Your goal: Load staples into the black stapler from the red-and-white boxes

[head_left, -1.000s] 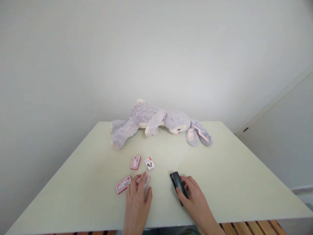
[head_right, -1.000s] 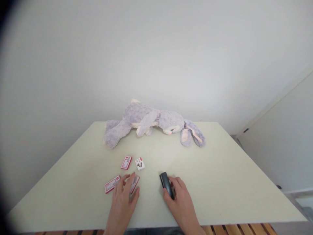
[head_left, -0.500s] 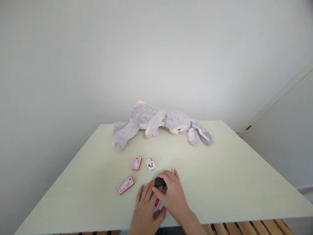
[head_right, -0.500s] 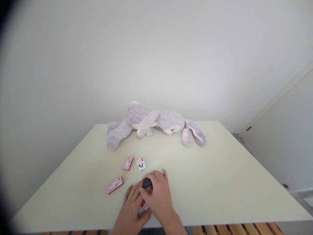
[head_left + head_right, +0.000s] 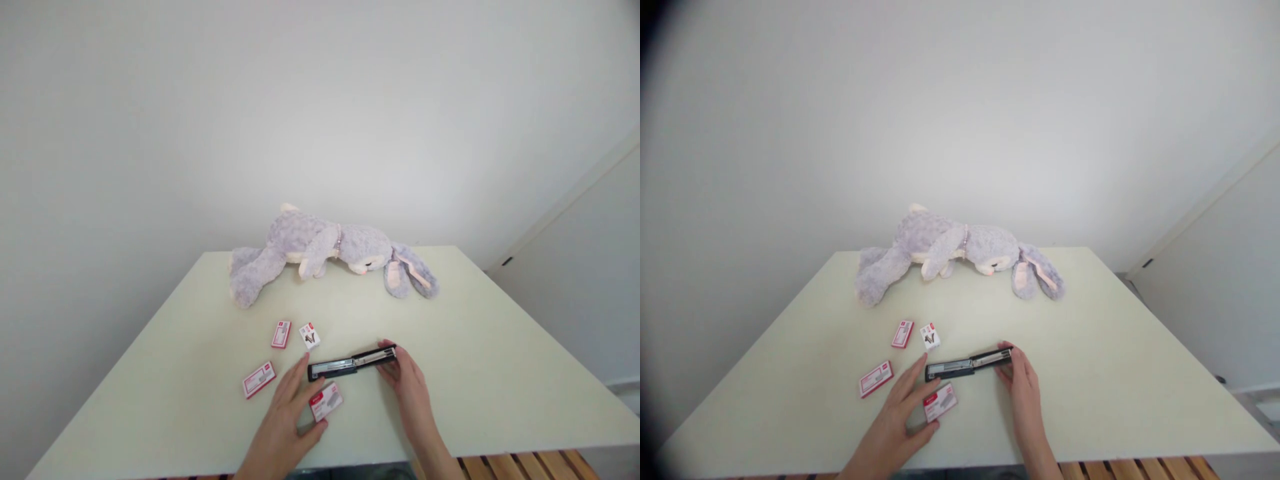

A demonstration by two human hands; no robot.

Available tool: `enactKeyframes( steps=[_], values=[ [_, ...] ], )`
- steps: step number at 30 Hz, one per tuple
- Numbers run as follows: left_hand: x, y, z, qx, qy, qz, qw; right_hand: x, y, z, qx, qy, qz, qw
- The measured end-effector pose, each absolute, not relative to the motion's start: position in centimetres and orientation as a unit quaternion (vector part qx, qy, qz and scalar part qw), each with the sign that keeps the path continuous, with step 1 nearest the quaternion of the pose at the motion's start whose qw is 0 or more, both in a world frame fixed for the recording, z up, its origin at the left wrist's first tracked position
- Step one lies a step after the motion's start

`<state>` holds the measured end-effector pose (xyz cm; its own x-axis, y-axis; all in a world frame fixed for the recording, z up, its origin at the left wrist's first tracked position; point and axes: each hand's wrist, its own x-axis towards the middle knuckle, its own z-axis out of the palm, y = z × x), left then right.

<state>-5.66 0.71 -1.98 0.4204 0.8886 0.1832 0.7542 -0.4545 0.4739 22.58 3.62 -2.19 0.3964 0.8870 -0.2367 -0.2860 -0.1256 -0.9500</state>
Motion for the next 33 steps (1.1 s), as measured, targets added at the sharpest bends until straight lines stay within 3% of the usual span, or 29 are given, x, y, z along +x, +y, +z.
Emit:
enactKeyframes(
  steps=[4,8,10,15,33],
  values=[
    [-7.0,0.0,-2.9,0.794,0.529,0.242,0.177,24.3,0.7,-2.9,-0.626,-0.274,0.470,0.559],
    [-6.2,-0.2,-3.1,0.797,0.523,0.238,0.187,21.3,-1.3,-3.7,-0.598,-0.390,0.593,0.374],
    [-5.2,0.0,-2.8,0.799,0.518,0.238,0.192,19.4,-1.2,-4.0,-0.571,-0.435,0.611,0.333],
    [-4.2,0.8,-2.1,0.802,0.508,0.240,0.204,18.2,0.6,-4.3,-0.595,-0.523,0.507,0.339],
    [-5.0,2.1,-2.3,0.816,0.484,0.227,0.221,20.7,0.8,-4.1,-0.627,-0.543,0.476,0.292]
  ],
)
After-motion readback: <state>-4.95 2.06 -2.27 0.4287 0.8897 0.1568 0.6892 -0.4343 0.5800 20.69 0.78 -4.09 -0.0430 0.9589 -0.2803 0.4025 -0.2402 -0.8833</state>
